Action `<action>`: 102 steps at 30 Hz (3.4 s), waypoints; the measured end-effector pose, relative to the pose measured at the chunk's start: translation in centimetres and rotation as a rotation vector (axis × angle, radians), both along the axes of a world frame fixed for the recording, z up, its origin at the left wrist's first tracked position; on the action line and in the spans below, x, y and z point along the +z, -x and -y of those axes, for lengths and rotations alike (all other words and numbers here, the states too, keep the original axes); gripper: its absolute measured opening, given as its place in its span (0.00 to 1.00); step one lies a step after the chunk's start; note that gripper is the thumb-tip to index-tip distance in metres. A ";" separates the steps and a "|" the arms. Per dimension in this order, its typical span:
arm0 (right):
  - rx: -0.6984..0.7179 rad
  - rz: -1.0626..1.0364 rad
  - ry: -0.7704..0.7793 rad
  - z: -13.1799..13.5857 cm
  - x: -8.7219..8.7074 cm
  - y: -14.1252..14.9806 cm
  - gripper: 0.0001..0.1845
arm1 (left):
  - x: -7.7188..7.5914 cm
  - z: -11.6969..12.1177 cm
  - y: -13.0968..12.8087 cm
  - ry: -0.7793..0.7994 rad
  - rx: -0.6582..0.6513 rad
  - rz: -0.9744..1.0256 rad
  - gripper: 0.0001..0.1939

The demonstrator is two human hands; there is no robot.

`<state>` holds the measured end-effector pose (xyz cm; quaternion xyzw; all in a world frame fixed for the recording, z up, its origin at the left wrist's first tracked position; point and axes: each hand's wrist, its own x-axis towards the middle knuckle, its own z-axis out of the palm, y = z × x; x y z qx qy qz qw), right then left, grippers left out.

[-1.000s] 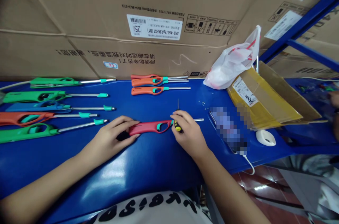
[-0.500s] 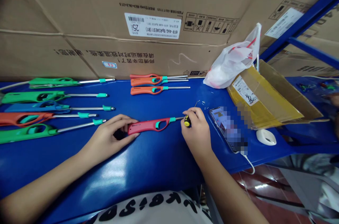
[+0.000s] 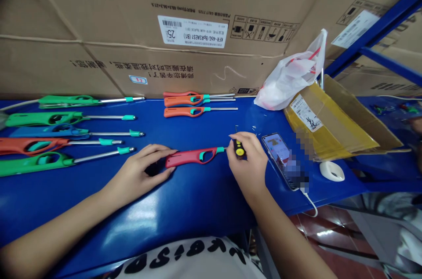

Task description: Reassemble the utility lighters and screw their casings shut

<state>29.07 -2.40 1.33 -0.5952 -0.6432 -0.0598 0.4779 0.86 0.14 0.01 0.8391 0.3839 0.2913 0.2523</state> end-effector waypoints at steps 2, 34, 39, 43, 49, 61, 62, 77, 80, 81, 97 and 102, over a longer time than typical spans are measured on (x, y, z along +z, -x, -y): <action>0.028 -0.125 -0.025 0.3 0.7 0.4 0.06 | -0.2 0.1 -0.1 -0.019 -0.012 0.008 0.17; 0.520 -1.085 0.216 -0.8 1.5 4.9 0.13 | 1.4 0.7 -0.3 0.219 0.127 0.444 0.12; 0.548 -1.096 0.217 -0.8 1.4 4.9 0.11 | 1.7 0.7 -0.4 0.129 0.137 0.359 0.08; 0.547 -1.099 0.196 -0.7 1.3 4.7 0.11 | 1.7 0.7 -0.5 0.375 0.227 0.461 0.08; 0.557 -1.099 0.221 -0.5 1.3 4.6 0.10 | 1.8 0.1 -0.8 1.005 0.379 0.924 0.12; 0.623 -1.061 0.310 -0.3 0.6 5.2 0.08 | 2.7 -0.2 -1.5 1.282 0.564 1.230 0.07; 0.627 -1.061 0.314 -0.3 0.6 5.3 0.08 | 2.7 -0.2 -1.4 1.292 0.573 1.243 0.08; 0.575 -1.009 0.346 -0.1 0.4 5.6 0.10 | 2.6 -0.3 -1.6 1.266 0.594 1.300 0.09; 0.574 -1.009 0.365 -0.1 0.3 5.6 0.10 | 2.4 -0.2 -1.6 1.231 0.603 1.269 0.08; 0.572 -1.006 0.379 -0.1 0.3 5.5 0.11 | 2.4 -0.2 -1.6 1.216 0.608 1.259 0.08; 0.481 -1.034 0.436 0.4 1.3 6.3 0.11 | 1.9 0.1 -1.6 1.128 0.602 1.259 0.07; 0.478 -0.981 0.414 0.9 1.8 6.9 0.11 | 2.1 0.0 -1.6 1.135 0.637 1.264 0.07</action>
